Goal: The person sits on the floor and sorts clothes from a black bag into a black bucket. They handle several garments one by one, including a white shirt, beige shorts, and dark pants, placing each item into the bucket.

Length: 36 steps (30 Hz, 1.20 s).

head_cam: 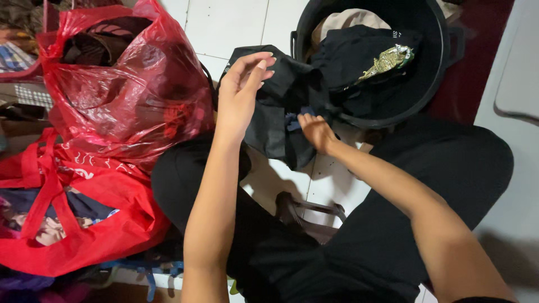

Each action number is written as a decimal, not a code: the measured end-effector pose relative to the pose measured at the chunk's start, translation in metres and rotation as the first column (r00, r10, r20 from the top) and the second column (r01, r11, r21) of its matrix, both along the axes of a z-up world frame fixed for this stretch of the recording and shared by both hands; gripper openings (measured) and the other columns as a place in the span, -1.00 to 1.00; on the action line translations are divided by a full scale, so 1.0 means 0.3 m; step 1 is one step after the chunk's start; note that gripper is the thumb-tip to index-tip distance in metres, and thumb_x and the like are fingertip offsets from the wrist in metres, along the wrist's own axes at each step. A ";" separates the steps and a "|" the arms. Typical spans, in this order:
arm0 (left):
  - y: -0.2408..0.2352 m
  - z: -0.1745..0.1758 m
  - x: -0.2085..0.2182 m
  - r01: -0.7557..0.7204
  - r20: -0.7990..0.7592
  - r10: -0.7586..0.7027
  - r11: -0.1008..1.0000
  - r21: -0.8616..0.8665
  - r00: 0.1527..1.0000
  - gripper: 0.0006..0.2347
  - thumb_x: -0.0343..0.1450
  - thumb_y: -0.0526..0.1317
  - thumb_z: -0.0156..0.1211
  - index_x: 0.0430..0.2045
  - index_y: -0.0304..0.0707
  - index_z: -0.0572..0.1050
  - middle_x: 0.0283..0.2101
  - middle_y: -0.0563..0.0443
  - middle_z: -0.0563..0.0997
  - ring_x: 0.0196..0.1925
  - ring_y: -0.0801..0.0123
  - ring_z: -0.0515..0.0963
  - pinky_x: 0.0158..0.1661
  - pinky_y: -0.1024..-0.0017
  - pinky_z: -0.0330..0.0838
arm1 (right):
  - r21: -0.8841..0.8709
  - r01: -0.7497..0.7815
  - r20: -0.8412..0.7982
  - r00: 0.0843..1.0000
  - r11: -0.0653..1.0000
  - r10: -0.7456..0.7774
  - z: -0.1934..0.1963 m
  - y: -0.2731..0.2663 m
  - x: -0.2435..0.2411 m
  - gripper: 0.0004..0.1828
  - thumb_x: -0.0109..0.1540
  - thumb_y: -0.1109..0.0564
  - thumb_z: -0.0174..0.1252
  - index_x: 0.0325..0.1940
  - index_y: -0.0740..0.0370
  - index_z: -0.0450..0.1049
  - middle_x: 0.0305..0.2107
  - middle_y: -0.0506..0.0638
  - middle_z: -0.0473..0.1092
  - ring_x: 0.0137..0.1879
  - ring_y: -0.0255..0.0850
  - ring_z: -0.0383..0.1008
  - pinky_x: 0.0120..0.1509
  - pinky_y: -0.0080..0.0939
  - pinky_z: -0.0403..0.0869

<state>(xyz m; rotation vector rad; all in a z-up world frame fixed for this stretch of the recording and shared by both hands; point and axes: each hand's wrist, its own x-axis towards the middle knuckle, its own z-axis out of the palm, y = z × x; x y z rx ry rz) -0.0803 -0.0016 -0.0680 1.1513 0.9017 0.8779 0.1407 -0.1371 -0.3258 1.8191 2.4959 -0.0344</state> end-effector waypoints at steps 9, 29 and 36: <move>-0.005 0.013 0.030 0.005 0.018 -0.006 0.999 0.035 1.000 -0.75 0.55 -0.17 0.11 0.04 -0.29 0.55 0.01 0.03 0.68 -0.02 0.51 0.64 -0.06 0.58 0.39 | 0.037 0.105 -0.263 0.960 0.994 -0.092 0.188 0.075 0.086 -0.84 0.14 0.32 0.08 -0.20 0.25 0.45 -0.18 0.15 0.35 -0.01 0.07 0.43 0.04 -0.02 0.43; 0.021 0.049 0.146 0.001 0.032 -0.006 0.987 0.163 0.999 -0.74 0.55 -0.20 0.16 0.02 -0.42 0.55 0.03 -0.05 0.68 0.12 0.38 0.62 0.18 0.47 0.41 | -0.061 0.310 -0.855 0.474 0.949 -0.210 0.949 0.103 0.174 -0.82 0.44 0.30 0.00 0.02 0.35 0.51 -0.06 0.03 0.48 0.01 -0.26 0.49 0.10 -0.29 0.45; -0.025 0.120 0.154 0.256 -0.342 -0.131 0.902 0.349 0.930 -0.28 0.21 -0.01 0.55 0.25 -0.27 0.37 0.28 -0.21 0.47 0.36 0.07 0.39 0.31 0.14 0.20 | 0.065 0.300 -0.963 0.269 0.952 -0.019 1.165 0.004 0.302 -0.85 0.55 0.32 -0.06 0.09 0.36 0.44 0.10 0.02 0.41 0.24 -0.27 0.44 0.42 -0.29 0.40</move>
